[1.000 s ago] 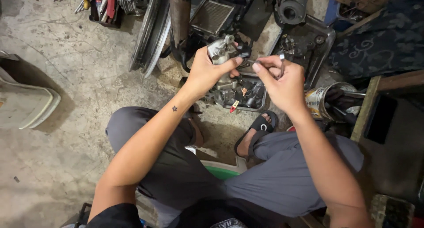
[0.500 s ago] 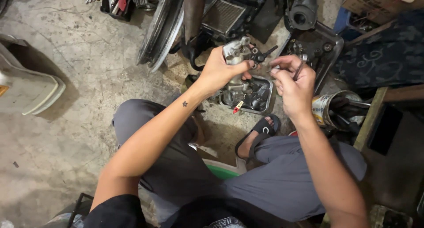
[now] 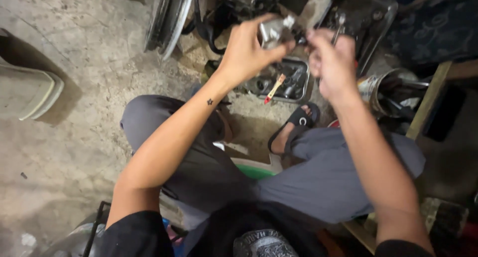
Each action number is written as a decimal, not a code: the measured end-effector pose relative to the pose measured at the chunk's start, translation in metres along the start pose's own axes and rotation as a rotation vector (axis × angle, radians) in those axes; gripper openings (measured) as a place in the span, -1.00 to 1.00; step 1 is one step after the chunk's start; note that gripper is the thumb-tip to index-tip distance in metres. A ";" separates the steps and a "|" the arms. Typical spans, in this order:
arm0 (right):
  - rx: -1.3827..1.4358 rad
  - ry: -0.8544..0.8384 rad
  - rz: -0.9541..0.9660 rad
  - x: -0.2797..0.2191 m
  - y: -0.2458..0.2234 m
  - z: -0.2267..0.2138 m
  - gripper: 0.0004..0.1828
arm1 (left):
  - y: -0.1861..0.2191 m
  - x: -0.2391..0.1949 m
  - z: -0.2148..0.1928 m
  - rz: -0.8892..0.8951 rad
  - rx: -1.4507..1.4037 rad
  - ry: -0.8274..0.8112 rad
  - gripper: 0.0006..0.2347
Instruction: A person uses a wrench to disassemble a motorcycle engine part and then pours cleaning liquid into it.
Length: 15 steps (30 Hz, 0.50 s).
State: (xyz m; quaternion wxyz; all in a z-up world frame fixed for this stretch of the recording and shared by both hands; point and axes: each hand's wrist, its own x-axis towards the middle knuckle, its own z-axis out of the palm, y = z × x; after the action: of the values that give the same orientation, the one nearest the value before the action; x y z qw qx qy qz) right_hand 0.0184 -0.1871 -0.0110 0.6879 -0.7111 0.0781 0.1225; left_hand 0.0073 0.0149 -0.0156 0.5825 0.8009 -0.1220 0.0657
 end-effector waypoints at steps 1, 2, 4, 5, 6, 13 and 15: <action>0.019 0.008 0.073 0.003 -0.005 0.001 -0.85 | 0.002 0.000 -0.001 -0.007 -0.035 0.015 -0.74; 0.019 0.006 0.076 0.016 0.004 0.000 -0.85 | 0.003 0.002 -0.003 -0.010 -0.034 0.015 -0.74; -0.148 0.073 0.169 0.040 0.022 -0.002 -0.90 | 0.005 0.006 -0.006 -0.285 0.020 0.165 -0.73; -0.150 0.070 0.174 0.064 0.058 -0.012 -0.90 | 0.005 0.010 -0.010 -0.291 0.020 0.166 -0.73; -0.369 0.072 0.117 0.085 0.096 -0.022 -0.77 | 0.004 0.012 -0.013 -0.322 -0.031 0.211 -0.72; -0.803 0.147 0.451 0.133 0.314 -0.005 -0.70 | -0.012 0.022 -0.006 -0.371 -0.666 0.480 -0.83; -0.706 0.204 0.439 0.128 0.375 0.001 -0.79 | -0.011 0.025 -0.006 -0.360 -0.764 0.496 -0.84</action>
State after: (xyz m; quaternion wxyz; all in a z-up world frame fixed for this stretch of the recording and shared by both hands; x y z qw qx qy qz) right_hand 0.0359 -0.1941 -0.4070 0.3487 -0.8778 0.2486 0.2145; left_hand 0.0345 0.0206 -0.0176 0.8482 0.4986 0.1456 0.1033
